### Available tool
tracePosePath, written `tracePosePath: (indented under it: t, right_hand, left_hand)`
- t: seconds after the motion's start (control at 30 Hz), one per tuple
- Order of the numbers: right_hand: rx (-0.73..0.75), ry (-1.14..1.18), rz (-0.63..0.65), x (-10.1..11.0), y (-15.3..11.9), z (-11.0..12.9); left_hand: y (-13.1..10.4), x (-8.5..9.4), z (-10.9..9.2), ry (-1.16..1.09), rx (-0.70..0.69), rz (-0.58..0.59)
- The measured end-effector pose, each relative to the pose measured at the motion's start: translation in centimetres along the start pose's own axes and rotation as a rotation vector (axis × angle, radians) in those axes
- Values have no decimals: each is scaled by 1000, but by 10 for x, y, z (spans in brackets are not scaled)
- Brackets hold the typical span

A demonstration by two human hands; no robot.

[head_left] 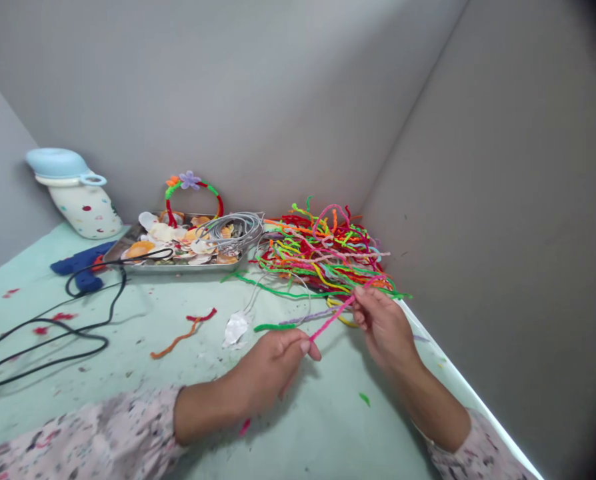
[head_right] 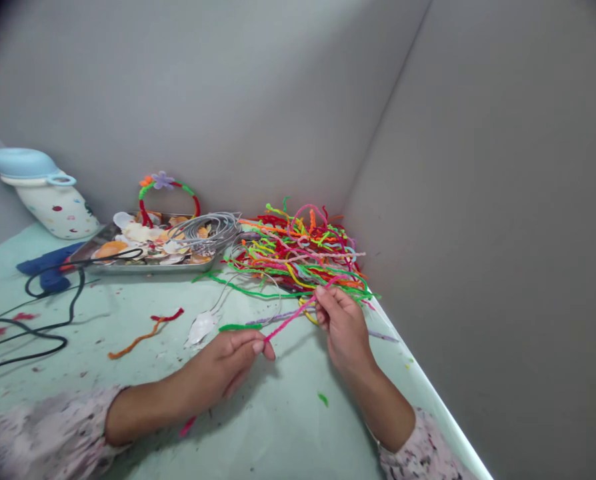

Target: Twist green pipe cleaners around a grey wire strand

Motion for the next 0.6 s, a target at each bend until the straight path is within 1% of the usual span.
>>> tracePosePath:
  t: [0.07, 0.1, 0.13, 0.17, 0.2, 0.23, 0.27, 0.33, 0.4, 0.47, 0.53, 0.6]
  right_hand:
    - [-21, -14, -45, 1, -2, -2]
    - [-36, -11, -66, 2, -3, -3]
    - [-57, 2, -83, 3, -4, -5]
    - [-82, 23, -92, 3, -4, -7]
    - [-113, 49, -87, 3, -4, -10]
    - [-145, 82, -69, 2, -3, -12]
    - [-173, 119, -38, 1, -2, -14]
    - [-197, 189, 39, -3, 0, -15]
    - [-171, 241, 90, -4, 2, -11]
    - [-132, 269, 97, -2, 5, -6]
    - [-108, 277, 90, 1, 8, -2]
    - [-96, 274, 81, 4, 12, -1]
  left_hand:
    - [-6, 3, -11, 399, -128, -148]
    - [-8, 2, -14, 582, -173, -191]
    - [-10, -1, -16, 731, -201, -205]
    - [-11, -2, -16, 830, -209, -210]
    - [-12, -3, -15, 877, -200, -206]
    - [-11, -2, -15, 868, -179, -203]
    - [-11, 0, -14, 809, -158, -204]
    - [-9, 3, -13, 595, -124, -188]
    - [-6, 3, -9, 337, -58, -119]
    - [-3, -2, -1, 118, 56, -13]
    - [-1, -5, 4, -32, 137, 66]
    - [0, -6, 3, -115, 157, 106]
Point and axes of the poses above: each hand's wrist, its own y-axis towards the middle knuckle, its own x-axis out of the back of the hand, z = x × y, the point moved 7 cm from there along y, towards the middle knuckle, and after that the axes turned 9 degrees about x, right-handed, at the moved point
